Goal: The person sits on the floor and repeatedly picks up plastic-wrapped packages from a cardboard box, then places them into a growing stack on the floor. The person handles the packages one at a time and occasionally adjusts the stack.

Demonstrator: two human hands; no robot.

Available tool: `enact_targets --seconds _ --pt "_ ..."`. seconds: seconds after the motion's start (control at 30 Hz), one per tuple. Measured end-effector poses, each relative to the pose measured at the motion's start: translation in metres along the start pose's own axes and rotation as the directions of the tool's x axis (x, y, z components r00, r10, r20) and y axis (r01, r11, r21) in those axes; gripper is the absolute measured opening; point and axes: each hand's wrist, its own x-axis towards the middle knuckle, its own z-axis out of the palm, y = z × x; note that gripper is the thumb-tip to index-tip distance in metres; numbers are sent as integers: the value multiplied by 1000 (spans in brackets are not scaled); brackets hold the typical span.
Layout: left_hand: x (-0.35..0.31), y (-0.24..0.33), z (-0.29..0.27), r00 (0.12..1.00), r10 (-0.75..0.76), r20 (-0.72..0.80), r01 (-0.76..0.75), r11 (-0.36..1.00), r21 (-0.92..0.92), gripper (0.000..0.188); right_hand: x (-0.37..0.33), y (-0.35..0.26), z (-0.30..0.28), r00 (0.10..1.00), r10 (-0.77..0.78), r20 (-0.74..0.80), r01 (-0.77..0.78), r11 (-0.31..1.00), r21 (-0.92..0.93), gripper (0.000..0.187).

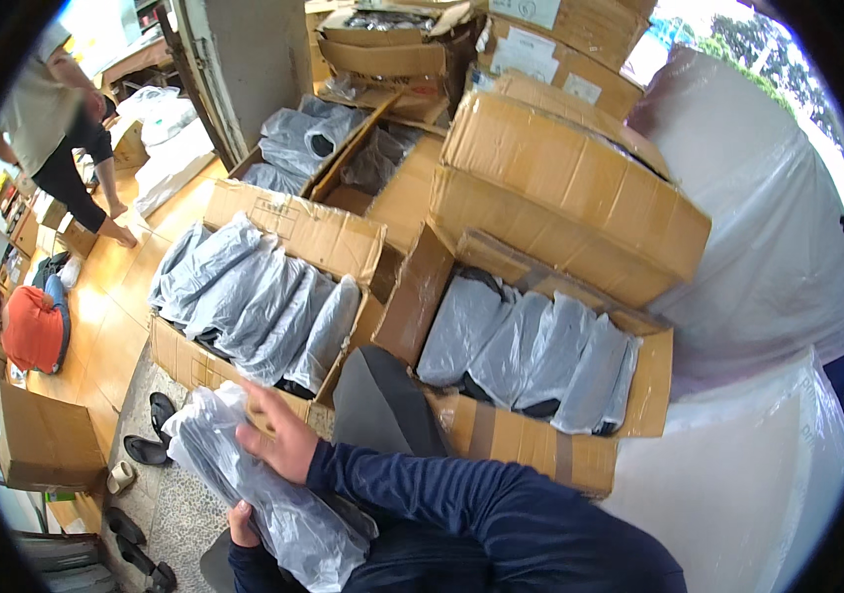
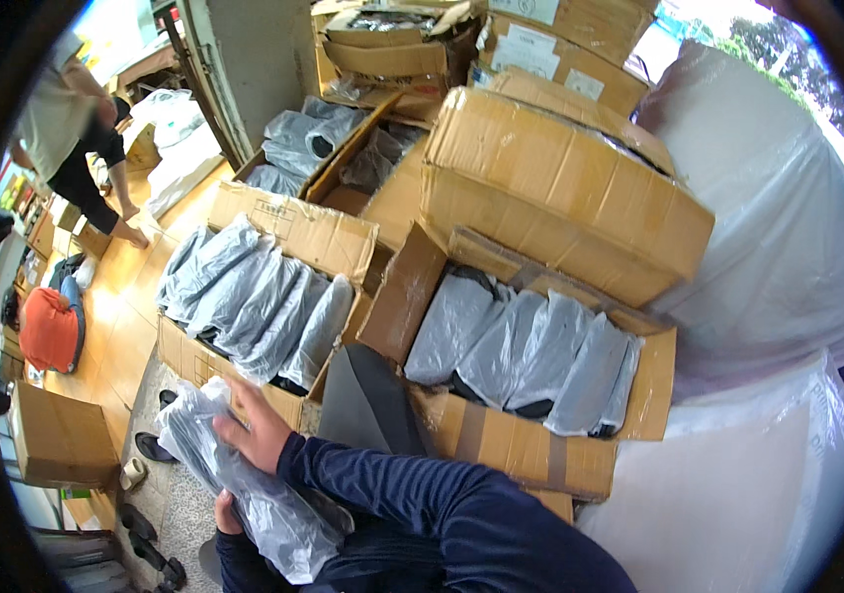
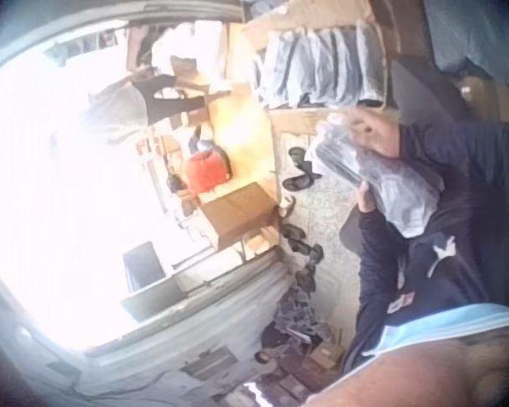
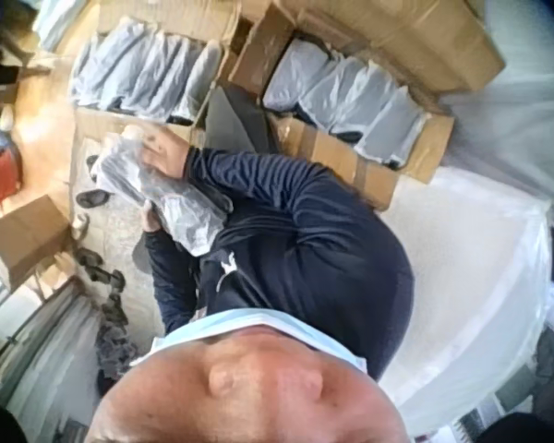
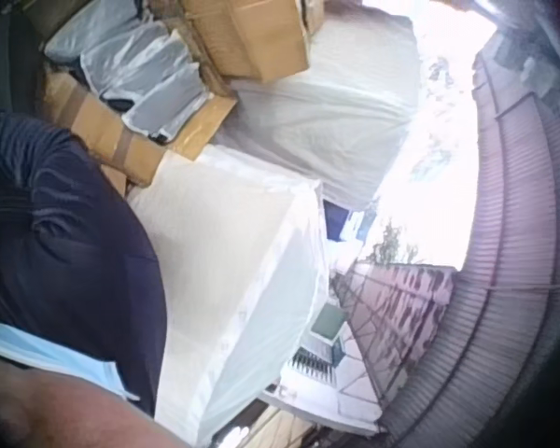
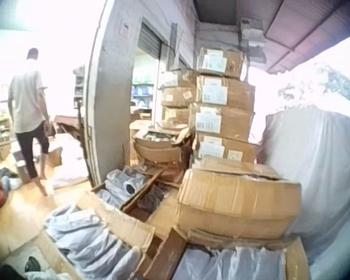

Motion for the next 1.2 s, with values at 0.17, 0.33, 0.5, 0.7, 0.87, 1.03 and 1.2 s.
enact_targets --seconds 0.17,0.33,0.5,0.7,0.87,1.03,1.2 --pt "10 18 40 986 -55 155 51 998 32 70 50 -23 -48 969 -128 213 119 991 54 40" --pt "17 22 58 972 -122 202 92 984 151 71 42 -53 -66 956 -258 136 263 965 -14 33" --pt "33 15 67 960 -159 232 130 982 133 56 51 -50 -88 970 -32 242 48 997 -62 32" --pt "39 11 53 989 -22 143 42 989 -142 71 12 20 -26 995 -85 42 87 995 -43 47" --pt "13 -14 -34 974 203 -95 -212 688 -694 50 -99 -7 -9 839 84 537 88 954 -286 59" --pt "-29 -24 -85 794 509 -333 -492 217 -843 51 -106 -20 -41 745 104 659 85 965 -249 18" --pt "-39 -33 -80 719 588 -371 -553 161 -817 49 -55 -21 -18 809 256 529 -272 961 -49 28"
